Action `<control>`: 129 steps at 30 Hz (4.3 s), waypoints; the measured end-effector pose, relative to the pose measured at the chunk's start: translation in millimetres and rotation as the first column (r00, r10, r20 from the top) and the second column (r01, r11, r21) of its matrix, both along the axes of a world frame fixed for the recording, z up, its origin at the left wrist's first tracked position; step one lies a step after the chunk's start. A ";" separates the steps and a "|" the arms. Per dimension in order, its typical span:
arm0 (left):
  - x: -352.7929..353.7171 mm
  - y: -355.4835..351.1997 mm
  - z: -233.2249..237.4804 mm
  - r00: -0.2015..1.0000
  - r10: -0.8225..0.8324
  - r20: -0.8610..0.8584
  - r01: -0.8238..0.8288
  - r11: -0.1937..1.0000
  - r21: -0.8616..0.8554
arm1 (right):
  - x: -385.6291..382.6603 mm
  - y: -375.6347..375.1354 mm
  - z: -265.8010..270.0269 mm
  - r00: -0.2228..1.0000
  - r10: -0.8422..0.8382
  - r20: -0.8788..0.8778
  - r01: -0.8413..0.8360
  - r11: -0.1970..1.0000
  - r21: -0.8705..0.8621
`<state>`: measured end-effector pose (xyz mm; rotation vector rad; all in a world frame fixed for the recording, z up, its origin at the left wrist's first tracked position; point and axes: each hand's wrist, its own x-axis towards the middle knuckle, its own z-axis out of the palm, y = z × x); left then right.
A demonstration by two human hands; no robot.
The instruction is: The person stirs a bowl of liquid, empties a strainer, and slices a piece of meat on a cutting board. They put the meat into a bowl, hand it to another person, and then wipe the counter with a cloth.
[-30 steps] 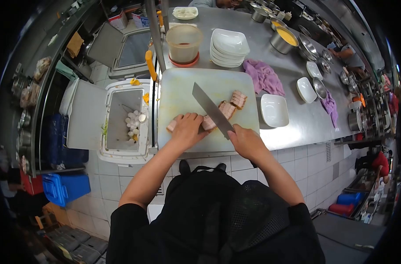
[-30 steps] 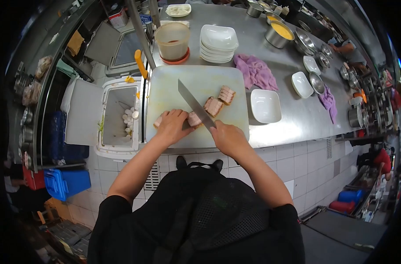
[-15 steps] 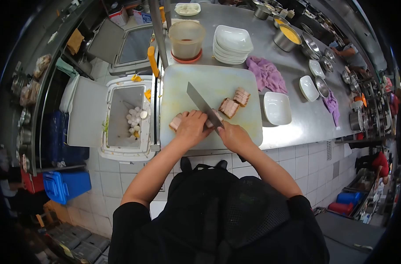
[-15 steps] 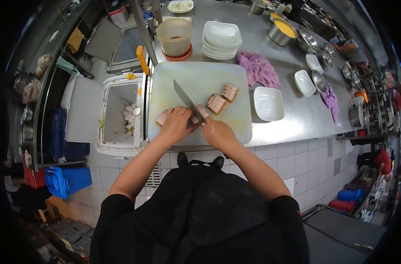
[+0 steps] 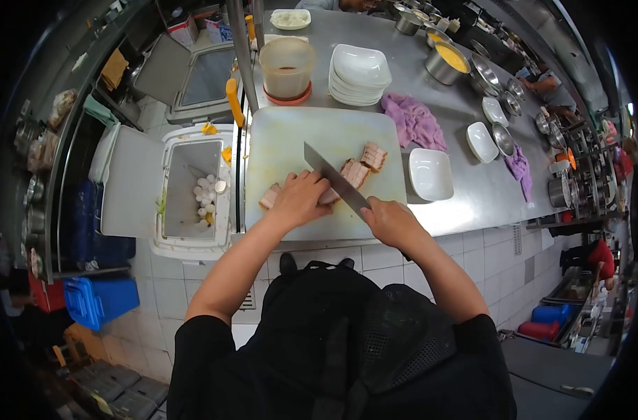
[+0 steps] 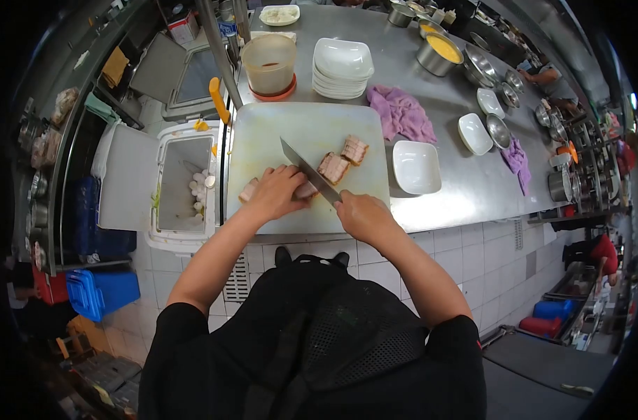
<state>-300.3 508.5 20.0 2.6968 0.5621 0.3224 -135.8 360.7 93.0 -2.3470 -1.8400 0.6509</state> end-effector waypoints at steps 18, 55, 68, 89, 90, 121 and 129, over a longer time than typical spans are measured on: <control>-76.8 30.9 5.9 0.867 0.437 0.241 -0.451 0.893 0.003 | -18.2 5.5 -14.5 0.957 -0.167 -0.238 0.211 0.962 0.175; -73.2 -5.2 -0.4 0.961 0.278 -0.007 -0.278 0.961 -0.012 | -59.7 3.6 -2.0 0.982 0.176 -0.068 -0.172 0.984 0.054; -86.8 -5.5 3.4 0.944 0.329 0.029 -0.321 0.933 -0.161 | -60.0 25.9 0.1 0.981 0.152 -0.122 -0.143 0.987 0.080; -76.2 4.9 9.4 0.969 0.232 0.086 -0.216 0.963 -0.162 | -41.9 24.5 5.2 0.991 0.107 -0.080 -0.098 0.988 0.116; -74.5 6.5 7.7 0.972 0.221 0.082 -0.205 0.964 -0.168 | -41.2 23.5 6.5 0.991 0.127 -0.040 -0.125 0.991 0.053; -221.1 -35.5 -48.7 0.283 0.919 0.273 -0.715 0.392 -0.579 | -77.0 131.9 51.3 0.556 0.560 0.615 -0.670 0.739 -0.067; -211.2 -57.1 -53.6 0.331 0.909 0.251 -0.632 0.412 -0.657 | -176.4 227.8 19.0 0.204 0.637 0.744 -0.694 0.629 -0.349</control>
